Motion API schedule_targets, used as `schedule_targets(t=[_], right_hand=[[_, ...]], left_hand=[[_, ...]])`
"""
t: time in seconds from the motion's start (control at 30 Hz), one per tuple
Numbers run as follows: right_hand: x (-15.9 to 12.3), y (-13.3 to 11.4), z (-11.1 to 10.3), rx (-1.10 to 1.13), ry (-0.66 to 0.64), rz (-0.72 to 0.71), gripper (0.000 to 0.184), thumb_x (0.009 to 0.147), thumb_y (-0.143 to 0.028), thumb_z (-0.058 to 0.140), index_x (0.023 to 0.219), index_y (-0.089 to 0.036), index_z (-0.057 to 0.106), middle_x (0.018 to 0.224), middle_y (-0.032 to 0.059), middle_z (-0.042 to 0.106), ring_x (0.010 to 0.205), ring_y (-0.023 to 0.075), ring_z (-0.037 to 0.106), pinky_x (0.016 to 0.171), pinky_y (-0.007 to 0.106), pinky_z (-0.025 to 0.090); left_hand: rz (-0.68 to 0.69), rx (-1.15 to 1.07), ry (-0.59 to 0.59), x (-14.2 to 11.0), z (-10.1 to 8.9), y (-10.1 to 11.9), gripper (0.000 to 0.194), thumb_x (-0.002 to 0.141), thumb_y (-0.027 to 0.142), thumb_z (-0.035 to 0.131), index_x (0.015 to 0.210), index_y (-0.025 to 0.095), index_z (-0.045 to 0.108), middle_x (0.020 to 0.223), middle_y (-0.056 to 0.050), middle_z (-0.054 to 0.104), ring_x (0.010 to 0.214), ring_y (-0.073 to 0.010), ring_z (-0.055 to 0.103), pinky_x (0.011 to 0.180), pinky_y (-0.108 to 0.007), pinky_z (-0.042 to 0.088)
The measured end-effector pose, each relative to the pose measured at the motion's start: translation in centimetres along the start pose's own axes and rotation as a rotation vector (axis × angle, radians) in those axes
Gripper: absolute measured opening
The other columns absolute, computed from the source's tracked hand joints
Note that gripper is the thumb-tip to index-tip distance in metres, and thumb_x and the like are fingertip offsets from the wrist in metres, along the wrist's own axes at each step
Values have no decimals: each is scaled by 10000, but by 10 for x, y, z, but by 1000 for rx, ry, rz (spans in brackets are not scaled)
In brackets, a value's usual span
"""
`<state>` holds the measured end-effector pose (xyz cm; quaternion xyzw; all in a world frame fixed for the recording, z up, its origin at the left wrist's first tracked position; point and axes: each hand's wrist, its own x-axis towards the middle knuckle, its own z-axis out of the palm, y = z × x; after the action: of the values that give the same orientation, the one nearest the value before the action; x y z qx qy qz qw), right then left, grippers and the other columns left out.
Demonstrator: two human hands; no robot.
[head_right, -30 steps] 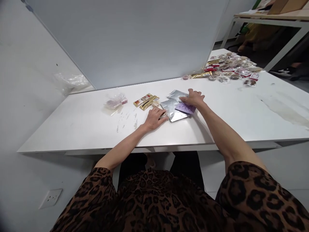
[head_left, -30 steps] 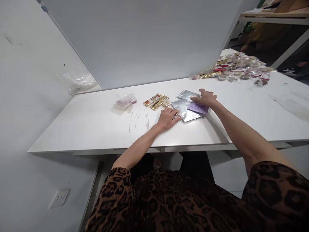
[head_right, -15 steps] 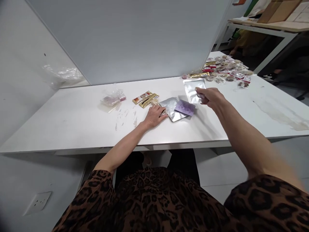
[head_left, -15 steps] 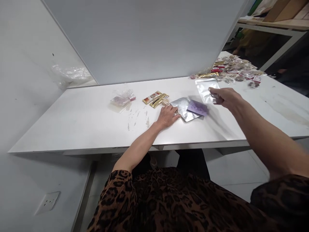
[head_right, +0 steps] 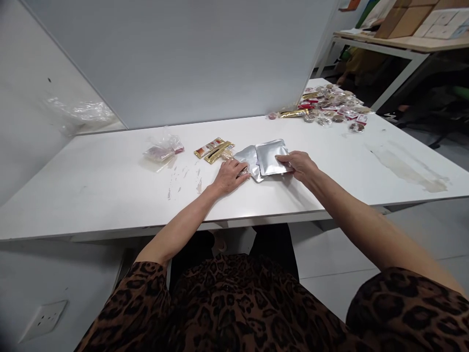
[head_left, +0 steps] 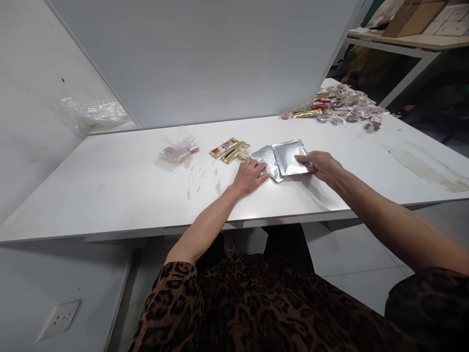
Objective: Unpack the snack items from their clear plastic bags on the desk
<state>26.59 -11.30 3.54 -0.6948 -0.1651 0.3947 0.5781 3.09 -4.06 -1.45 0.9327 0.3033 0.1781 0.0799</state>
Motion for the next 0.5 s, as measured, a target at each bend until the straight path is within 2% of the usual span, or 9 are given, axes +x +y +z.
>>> schedule_targets(t=[0.07,0.13,0.2,0.3,0.4,0.5], right_hand=[[-2,-1,1,143,9,-42,434,786,102,805,645,-204,532,598,-28,590,521,71,566,368,95,452],[-6,-2,-8,247,17,-65,380,788,123,780,712,-198,592,688,-10,667,586,81,645,429,92,521],[-11,-2,-29,294,50,-73,334,807,128,743,814,-194,653,785,8,722,649,96,703,500,114,589],[-13,4,-69,374,151,-54,343,803,141,706,858,-195,664,820,25,733,658,112,713,519,141,617],[8,-1,-103,430,293,-80,379,772,129,738,820,-225,611,804,14,708,668,138,707,529,183,634],[56,-41,-116,349,391,-224,393,822,92,711,822,-257,530,788,-17,635,700,134,670,593,224,644]], left_hand=[[-5,-1,-1,-1,-1,1,358,1069,409,601,1359,218,687,1291,-131,697,1238,-301,584,1095,-445,430],[-11,-1,4,-2,-2,2,343,1068,403,606,1346,220,689,1276,-128,702,1229,-300,589,1080,-443,439],[-16,2,11,-3,-2,3,332,1065,404,614,1333,224,690,1263,-125,706,1226,-304,591,1067,-448,447],[-11,5,18,-4,-2,3,320,1061,404,623,1322,230,689,1243,-119,711,1210,-307,598,1055,-459,458],[5,7,21,-5,-1,1,338,1057,413,631,1331,223,688,1231,-120,713,1192,-309,604,1044,-469,473],[21,-3,27,-5,1,-1,365,1053,417,641,1350,209,686,1231,-123,715,1169,-303,612,1033,-476,491]])
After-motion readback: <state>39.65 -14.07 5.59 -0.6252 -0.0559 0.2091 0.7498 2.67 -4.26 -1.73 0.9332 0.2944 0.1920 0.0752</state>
